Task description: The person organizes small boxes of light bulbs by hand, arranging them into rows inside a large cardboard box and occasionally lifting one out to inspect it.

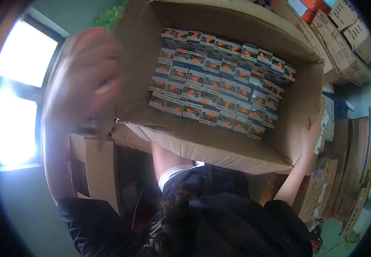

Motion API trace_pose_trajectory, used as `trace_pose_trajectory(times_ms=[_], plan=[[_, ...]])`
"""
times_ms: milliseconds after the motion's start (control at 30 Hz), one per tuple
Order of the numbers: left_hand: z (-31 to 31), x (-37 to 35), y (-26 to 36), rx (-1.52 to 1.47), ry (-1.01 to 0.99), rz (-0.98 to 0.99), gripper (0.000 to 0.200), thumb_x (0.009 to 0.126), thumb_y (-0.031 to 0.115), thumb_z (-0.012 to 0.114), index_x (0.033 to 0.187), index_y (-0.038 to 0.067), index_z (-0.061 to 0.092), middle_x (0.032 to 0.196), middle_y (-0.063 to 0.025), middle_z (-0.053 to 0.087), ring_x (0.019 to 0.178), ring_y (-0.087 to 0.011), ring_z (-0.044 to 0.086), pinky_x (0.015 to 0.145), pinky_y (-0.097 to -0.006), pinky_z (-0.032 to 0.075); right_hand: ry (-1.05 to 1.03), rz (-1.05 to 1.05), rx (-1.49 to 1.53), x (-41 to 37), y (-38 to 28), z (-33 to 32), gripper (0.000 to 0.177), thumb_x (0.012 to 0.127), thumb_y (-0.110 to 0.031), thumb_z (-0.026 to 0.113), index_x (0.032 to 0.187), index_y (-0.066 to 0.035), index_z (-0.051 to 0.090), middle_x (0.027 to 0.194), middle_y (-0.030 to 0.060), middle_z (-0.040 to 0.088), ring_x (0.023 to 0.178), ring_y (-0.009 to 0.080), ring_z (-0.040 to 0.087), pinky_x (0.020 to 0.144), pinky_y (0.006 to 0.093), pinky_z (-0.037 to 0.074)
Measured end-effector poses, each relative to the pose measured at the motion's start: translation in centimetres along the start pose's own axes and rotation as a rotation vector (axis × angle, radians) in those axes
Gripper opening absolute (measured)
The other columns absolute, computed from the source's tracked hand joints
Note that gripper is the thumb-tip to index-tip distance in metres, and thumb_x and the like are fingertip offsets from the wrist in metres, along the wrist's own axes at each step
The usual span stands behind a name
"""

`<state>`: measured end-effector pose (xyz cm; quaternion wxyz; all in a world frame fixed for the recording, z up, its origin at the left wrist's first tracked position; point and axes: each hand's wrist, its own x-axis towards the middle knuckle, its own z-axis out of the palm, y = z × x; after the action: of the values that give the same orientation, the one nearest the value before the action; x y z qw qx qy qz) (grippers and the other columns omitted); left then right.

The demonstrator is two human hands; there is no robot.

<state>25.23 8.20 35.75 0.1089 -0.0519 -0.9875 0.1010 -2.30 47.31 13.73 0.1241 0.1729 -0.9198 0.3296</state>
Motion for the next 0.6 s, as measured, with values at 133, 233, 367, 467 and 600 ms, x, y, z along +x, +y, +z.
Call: trace_pose_trajectory(times_ms=[133,233,367,467,600], plan=[[-4.5,-8.6,-7.5,0.01,-0.151,-0.426,0.037,0.071,0.016,0.072,0.107,0.011,0.063,0.129,-0.0065,0.051,0.126,-0.0283,0.041,0.103,-0.0488,0.036,-0.017,0.009,0.002,0.2,-0.9,-0.3,0.056,0.087,-0.001,0.047,0.139,-0.005,0.025,0.123,0.0273,0.05,0.113,0.0402,0.05,0.091,0.0418,0.04],[-2.0,-10.0,-8.9,-0.385,0.019,-0.557,0.045,0.08,0.03,0.064,0.121,0.014,0.056,0.135,-0.0071,0.046,0.128,-0.0279,0.039,0.104,-0.0486,0.036,0.0,-0.045,-0.036,0.5,0.2,0.1,0.056,0.087,-0.002,0.048,0.139,-0.006,0.026,0.125,0.027,0.048,0.113,0.0419,0.048,0.092,0.0424,0.039],[0.7,-8.1,-6.0,-0.038,0.142,-0.565,0.062,0.079,0.021,0.063,0.136,0.019,0.04,0.141,-0.0072,0.037,0.13,-0.0279,0.035,0.106,-0.0491,0.033,-0.039,-0.028,-0.033,0.7,-0.3,-0.6,0.055,0.088,-0.003,0.049,0.138,-0.006,0.027,0.125,0.0262,0.048,0.114,0.0416,0.048,0.093,0.0421,0.039],[2.3,-7.0,-4.6,0.255,0.117,-0.674,0.07,0.078,0.018,0.062,0.141,0.019,0.03,0.142,-0.0098,0.033,0.13,-0.0281,0.032,0.107,-0.0447,0.03,-0.041,-0.011,-0.035,0.8,-0.8,-0.6,0.055,0.088,-0.004,0.05,0.137,-0.005,0.027,0.126,0.0256,0.048,0.116,0.0399,0.047,0.094,0.0417,0.038],[3.8,-8.3,-7.6,0.131,0.063,-0.725,0.073,0.081,0.027,0.061,0.144,0.028,0.023,0.149,-0.01,0.022,0.135,-0.0289,0.025,0.109,-0.0493,0.027,-0.028,-0.025,-0.031,0.5,0.8,-0.3,0.054,0.088,-0.003,0.05,0.137,-0.004,0.027,0.128,0.0244,0.047,0.118,0.038,0.047,0.095,0.0415,0.038]])
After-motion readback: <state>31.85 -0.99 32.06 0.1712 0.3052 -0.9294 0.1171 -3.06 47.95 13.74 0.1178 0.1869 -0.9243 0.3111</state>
